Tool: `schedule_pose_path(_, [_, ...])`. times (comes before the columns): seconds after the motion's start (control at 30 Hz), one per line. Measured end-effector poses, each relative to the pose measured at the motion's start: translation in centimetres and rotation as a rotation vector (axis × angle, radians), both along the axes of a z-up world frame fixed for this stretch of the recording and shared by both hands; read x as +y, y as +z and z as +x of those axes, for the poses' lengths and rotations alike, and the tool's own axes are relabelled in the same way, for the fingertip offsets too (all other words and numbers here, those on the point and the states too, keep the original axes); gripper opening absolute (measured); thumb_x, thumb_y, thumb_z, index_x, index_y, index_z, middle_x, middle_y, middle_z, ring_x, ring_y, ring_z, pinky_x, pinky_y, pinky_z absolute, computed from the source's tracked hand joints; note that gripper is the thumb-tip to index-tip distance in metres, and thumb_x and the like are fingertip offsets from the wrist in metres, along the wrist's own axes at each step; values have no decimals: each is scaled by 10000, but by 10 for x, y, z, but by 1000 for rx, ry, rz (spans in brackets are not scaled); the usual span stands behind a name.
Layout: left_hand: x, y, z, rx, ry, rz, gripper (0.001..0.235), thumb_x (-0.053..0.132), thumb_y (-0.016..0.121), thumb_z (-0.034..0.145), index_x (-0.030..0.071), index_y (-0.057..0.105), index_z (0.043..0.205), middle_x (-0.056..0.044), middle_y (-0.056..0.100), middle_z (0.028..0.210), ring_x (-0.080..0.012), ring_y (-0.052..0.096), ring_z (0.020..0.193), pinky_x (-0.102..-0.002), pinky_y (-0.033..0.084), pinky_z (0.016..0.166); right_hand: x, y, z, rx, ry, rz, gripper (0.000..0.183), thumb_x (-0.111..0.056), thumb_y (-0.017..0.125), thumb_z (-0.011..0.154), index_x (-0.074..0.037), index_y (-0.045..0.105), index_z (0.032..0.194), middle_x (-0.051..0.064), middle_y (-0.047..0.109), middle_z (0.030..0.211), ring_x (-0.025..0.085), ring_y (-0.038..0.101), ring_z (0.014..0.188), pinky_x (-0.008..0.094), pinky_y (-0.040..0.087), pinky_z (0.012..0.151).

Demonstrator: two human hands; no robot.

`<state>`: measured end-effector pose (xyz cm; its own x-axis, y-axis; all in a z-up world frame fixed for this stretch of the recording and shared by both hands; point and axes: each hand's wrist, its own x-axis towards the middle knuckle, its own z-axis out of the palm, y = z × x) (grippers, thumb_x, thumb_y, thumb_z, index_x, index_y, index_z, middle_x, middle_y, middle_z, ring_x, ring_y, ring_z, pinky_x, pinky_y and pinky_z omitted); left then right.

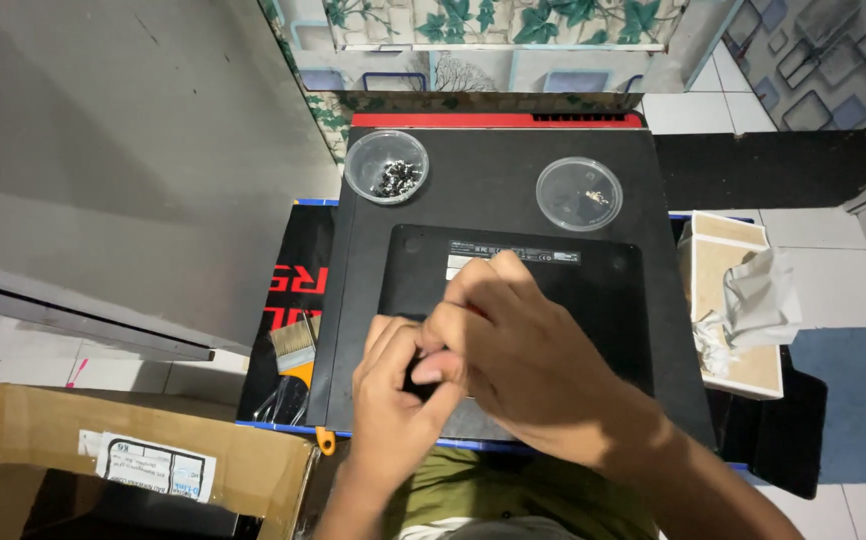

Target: The person uses a screwdriver to remove screws from the bottom of a black laptop and places them into a small plastic container. The person continues to unscrew multiple fasteners from the laptop base while seated.

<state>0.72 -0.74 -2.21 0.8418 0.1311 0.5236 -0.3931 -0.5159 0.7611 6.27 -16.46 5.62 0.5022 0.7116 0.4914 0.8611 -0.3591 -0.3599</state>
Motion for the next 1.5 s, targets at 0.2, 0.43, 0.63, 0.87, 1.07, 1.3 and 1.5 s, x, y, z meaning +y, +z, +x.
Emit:
schedule_pose_path(0.2, [20,-21,4,31,-65,-195,227,241,584,979,47,700,1009,-114,694,1003,-227,626,927,-337,488,843,-4,7,5,361,332,207,165,-143,400,1069,-66,520,1152,77,516,1041,243,472,894,413,409,919])
schedule_pose_path(0.43, [24,-55,8,-1,216,-265,181,38,527,959,61,696,899,-77,693,919,-208,643,912,-316,491,849,3,-5,10,427,324,236,382,-497,428,1043,-147,580,1037,66,442,967,200,488,925,327,432,776])
schedule_pose_path(0.63, [32,-75,10,-2,284,-689,145,-47,542,888,41,653,857,-104,678,911,-190,653,904,-279,505,854,8,-6,6,494,297,340,372,-375,518,1022,-59,567,1212,147,728,1083,255,734,1009,340,562,916])
schedule_pose_path(0.87, [35,-82,12,5,260,-763,134,-51,563,872,48,651,854,-98,668,899,-179,645,880,-266,501,834,10,-14,0,450,274,410,405,-484,470,1035,-140,529,829,102,442,1171,176,470,1021,281,406,763])
schedule_pose_path(1.07, [35,-77,11,21,266,-723,142,-52,552,862,54,643,838,-90,671,890,-180,649,890,-270,501,836,7,-19,4,600,279,435,280,-285,455,1086,-66,591,1198,65,678,1047,176,688,949,291,556,855])
schedule_pose_path(1.3, [35,-77,11,45,264,-735,138,-43,564,871,56,654,834,-86,674,885,-178,652,881,-267,503,828,10,-16,1,461,270,488,307,-357,408,1042,-135,541,877,96,514,1117,183,517,1033,314,438,843])
schedule_pose_path(1.5, [34,-71,10,77,246,-677,134,-12,571,895,59,669,838,-74,685,871,-167,655,874,-262,501,825,10,-16,5,389,236,462,230,-253,539,1047,-71,635,1150,76,674,1097,216,659,1014,319,536,901])
